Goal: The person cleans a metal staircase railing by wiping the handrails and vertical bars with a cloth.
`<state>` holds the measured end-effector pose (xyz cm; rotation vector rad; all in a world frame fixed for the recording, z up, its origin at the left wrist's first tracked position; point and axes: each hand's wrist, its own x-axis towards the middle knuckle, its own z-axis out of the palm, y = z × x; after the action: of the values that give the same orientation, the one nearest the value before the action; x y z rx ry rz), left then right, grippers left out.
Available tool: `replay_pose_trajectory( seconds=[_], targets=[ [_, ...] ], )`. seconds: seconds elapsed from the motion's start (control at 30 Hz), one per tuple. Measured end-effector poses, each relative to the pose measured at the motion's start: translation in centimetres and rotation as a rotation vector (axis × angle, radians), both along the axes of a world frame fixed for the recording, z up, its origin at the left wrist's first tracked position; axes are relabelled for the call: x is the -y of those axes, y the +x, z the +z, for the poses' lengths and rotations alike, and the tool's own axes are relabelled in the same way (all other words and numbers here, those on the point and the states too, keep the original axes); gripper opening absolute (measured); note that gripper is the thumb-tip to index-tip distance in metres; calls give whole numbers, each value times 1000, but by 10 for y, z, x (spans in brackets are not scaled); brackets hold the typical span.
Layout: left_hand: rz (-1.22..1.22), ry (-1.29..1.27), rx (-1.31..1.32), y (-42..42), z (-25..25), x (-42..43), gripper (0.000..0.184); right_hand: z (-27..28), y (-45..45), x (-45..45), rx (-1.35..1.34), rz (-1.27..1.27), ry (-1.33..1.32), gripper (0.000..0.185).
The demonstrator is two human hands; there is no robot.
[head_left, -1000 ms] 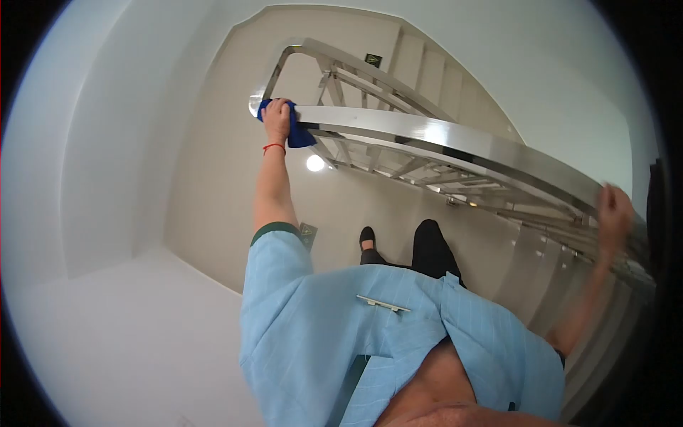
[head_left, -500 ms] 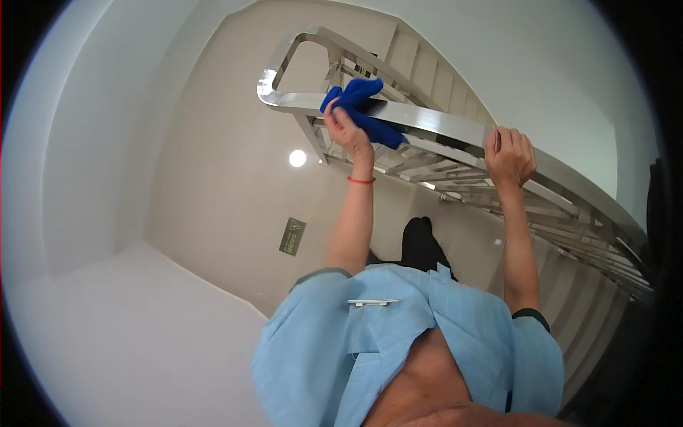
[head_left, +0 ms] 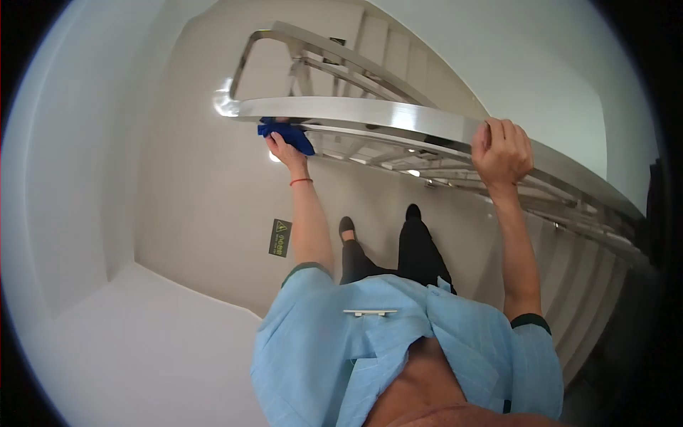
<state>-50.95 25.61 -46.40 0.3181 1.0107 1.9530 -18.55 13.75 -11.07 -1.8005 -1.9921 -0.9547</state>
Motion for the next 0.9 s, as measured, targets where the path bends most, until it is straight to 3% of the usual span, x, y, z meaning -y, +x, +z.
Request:
replay_pose_trajectory(
  seconds=[0.03, 0.1, 0.13, 0.17, 0.2, 0.23, 0.33, 0.37, 0.43, 0.5, 0.53, 0.6, 0.63, 0.7, 0.77, 0.87, 0.9],
  targets=[
    [-42, -12, -78, 13, -12, 0, 26, 0, 2, 1, 13, -12, -5, 14],
    [-95, -186, -860, 18, -36, -5, 29, -6, 5, 0, 9, -2, 16, 15],
    [-41, -132, -657, 25, -42, -15, 27, -8, 6, -2, 9, -7, 30, 16],
    [17, -57, -750, 32, -36, -18, 26, -10, 5, -1, 10, -34, 18, 17],
    [-106, -104, -772, 37, -18, -9, 25, -11, 4, 0, 11, -64, 12, 18],
    [-170, -27, -813, 34, -53, -20, 25, -10, 3, -1, -19, -51, 13, 19],
    [-295, -56, -1210, 87, 34, 28, 26, -13, 7, -5, -116, 13, 43, 18],
    [-303, -81, -1383, 104, 24, 33, 27, -10, 8, -3, -127, 11, 30, 19],
    [-214, -78, -1384, 173, 98, 74, 27, -3, 7, 4, -148, 32, 1, 22],
    [-467, -127, -1404, 221, 119, 100, 34, 0, 8, 5, -175, 84, -25, 26],
    [-607, 2, -728, 258, 117, 113, 35, 2, 6, 7, -182, 87, -52, 28],
    [-631, 248, -609, 320, 137, 154, 44, 7, 4, 11, -190, 93, -110, 33],
    [-512, 395, -1171, 338, 168, 174, 53, 6, 5, 14, -179, 106, -101, 35],
    [-542, 369, -1706, 367, 251, 193, 64, 12, 12, 22, -131, 147, -101, 40],
    [-825, 391, -1751, 398, 290, 209, 76, 17, 25, 33, -132, 150, -148, 44],
    [-483, 714, -1789, 454, 291, 231, 62, 45, 54, 52, -171, 99, -265, 39],
    [-480, 782, -1788, 468, 293, 231, 57, 51, 71, 55, -132, 11, -226, 36]
  ],
)
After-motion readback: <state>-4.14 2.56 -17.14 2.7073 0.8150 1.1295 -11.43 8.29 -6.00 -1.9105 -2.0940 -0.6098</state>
